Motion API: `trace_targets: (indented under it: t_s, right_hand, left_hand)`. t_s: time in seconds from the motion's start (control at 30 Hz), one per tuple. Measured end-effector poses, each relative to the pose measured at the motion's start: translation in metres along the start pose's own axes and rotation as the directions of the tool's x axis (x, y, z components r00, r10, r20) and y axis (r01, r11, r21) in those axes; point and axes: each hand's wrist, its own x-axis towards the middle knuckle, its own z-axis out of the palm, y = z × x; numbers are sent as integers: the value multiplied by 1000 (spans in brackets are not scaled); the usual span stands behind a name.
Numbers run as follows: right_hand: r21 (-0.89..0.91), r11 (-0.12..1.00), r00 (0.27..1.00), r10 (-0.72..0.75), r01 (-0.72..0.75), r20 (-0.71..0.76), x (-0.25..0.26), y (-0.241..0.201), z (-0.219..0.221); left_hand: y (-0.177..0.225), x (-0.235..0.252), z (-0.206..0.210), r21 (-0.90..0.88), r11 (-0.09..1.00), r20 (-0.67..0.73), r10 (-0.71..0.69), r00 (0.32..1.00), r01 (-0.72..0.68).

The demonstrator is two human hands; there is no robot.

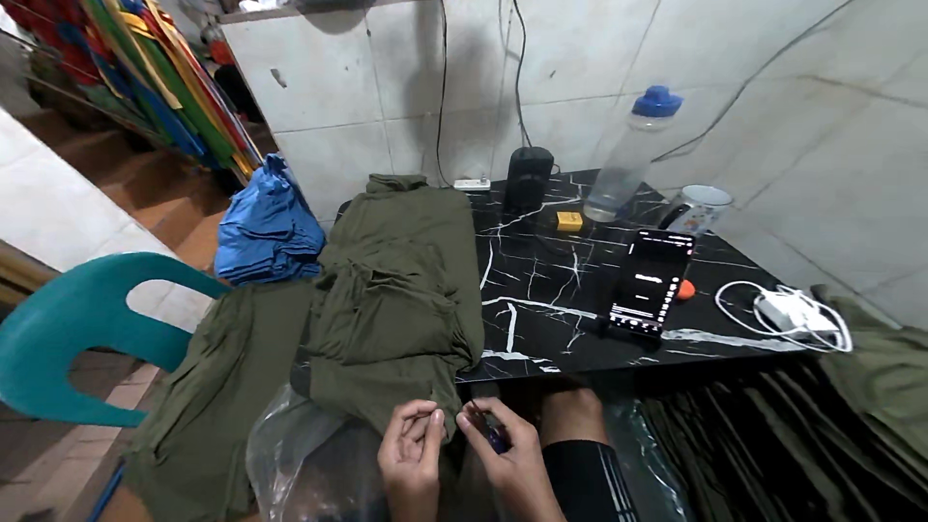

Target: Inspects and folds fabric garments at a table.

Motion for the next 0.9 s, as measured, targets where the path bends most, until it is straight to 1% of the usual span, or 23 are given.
trace_targets:
  t_s: [0.07,0.13,0.2,0.27,0.33,0.4,0.5,0.63,0.7,0.77,0.83,0.87,0.9]
  right_hand:
    - [-64,997,999,-47,46,-14,-2,0,2]
    - [-129,990,998,-62,59,-17,-2,0,0]
    - [-204,977,998,-67,68,15,-2,1,-5]
    - [-258,961,994,-86,101,66,-2,4,-11]
    - [-285,947,988,-124,146,91,-2,9,-14]
    - [-303,939,985,-138,164,106,-2,12,-14]
    - [-301,933,978,-163,194,127,-1,12,-11]
    - [-337,895,955,-262,293,136,3,15,-8]
    - [-295,920,966,-244,257,80,4,15,-5]
    - [-114,977,984,-176,178,31,5,13,-1]
    - [107,986,985,-136,124,104,8,11,1]
    - [171,978,981,-144,120,131,8,12,3]
    - [193,973,979,-156,130,128,8,14,5]
  left_hand:
    - [-1,-2,0,30,999,19,29,999,-30]
    - [-1,-2,0,39,999,22,22,1000,-22]
    - [-1,-1,-2,12,1000,5,-16,1000,16]
    - [0,0,-2,-58,994,-21,-95,995,94]
    - [2,2,-4,-124,980,-22,-159,987,155]
    - [3,2,-5,-160,972,-13,-177,984,173]
    - [5,0,-4,-161,969,3,-191,982,189]
    - [6,-2,-2,-150,970,14,-192,981,192]
    - [7,-4,-2,-132,973,-3,-191,982,189]
    - [9,-5,-2,-106,978,-8,-181,983,179]
    - [12,-6,-5,-48,986,-5,-158,987,158]
    - [15,-8,-7,-4,990,-17,-139,990,139]
    - [19,-9,-10,51,993,-32,-106,994,107]
